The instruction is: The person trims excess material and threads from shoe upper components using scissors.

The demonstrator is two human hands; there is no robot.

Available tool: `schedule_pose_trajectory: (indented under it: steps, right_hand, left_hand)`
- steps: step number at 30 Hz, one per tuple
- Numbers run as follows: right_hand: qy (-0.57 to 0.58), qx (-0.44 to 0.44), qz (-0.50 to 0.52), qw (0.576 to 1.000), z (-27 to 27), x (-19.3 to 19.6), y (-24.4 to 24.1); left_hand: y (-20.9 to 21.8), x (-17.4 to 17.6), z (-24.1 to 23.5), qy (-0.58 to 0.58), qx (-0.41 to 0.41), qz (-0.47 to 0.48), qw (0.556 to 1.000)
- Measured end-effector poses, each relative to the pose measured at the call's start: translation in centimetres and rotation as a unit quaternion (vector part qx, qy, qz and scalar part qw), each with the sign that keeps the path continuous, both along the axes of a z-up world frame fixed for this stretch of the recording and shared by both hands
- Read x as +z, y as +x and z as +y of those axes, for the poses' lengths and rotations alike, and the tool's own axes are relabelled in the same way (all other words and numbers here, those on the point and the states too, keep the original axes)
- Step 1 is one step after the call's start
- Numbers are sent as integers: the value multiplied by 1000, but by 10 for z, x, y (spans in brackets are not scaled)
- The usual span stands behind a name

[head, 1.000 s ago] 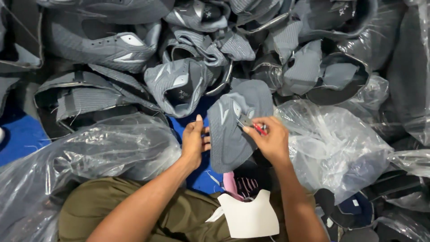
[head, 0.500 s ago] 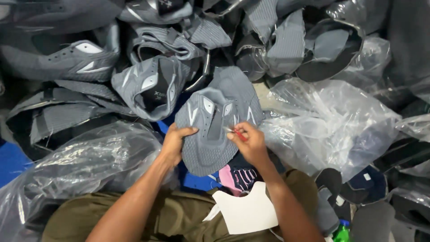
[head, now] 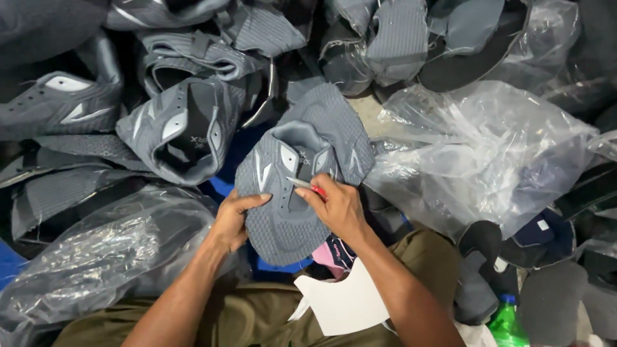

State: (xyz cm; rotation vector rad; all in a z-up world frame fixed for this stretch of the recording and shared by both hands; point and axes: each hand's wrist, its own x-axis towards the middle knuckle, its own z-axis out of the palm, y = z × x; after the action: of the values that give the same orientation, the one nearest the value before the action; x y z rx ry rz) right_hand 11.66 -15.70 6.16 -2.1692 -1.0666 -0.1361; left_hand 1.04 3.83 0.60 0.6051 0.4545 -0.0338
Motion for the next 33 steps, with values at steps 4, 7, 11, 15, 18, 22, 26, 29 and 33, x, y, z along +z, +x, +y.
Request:
schedule_pose_trajectory:
  steps: [4, 7, 11, 15, 18, 22, 26, 29, 33]
  right_hand:
    - [4, 2, 2, 1000, -4, -1, 3]
    - [32, 7, 29, 999, -3, 5, 7]
    - [28, -12, 77, 997, -2, 0, 11]
    - [-11, 4, 34, 999, -6, -13, 14]
    - [12, -9, 56, 998, -10, -19, 20]
    - [118, -91, 202, 968, -33, -50, 52]
    - [254, -142, 365, 884, -39, -43, 59]
    - [244, -143, 425, 860, -36, -40, 49]
    - [297, -107, 462, 829, -44, -36, 51]
  left_hand:
    - [1, -7, 0, 10, -8, 5, 1000]
    - [2, -7, 2, -2, 24, 12, 1000]
    - [2, -6, 5, 7, 63, 44, 997]
    - [2, -7, 5, 10, 63, 17, 998]
    - [1, -4, 7, 6, 68, 15, 998]
    - [0, -1, 12, 33, 82, 28, 996]
    - [-1, -9, 17, 22, 112, 16, 993]
    - [-3, -14, 15, 11, 97, 16, 995]
    - [0, 3, 3, 58, 46, 45, 996]
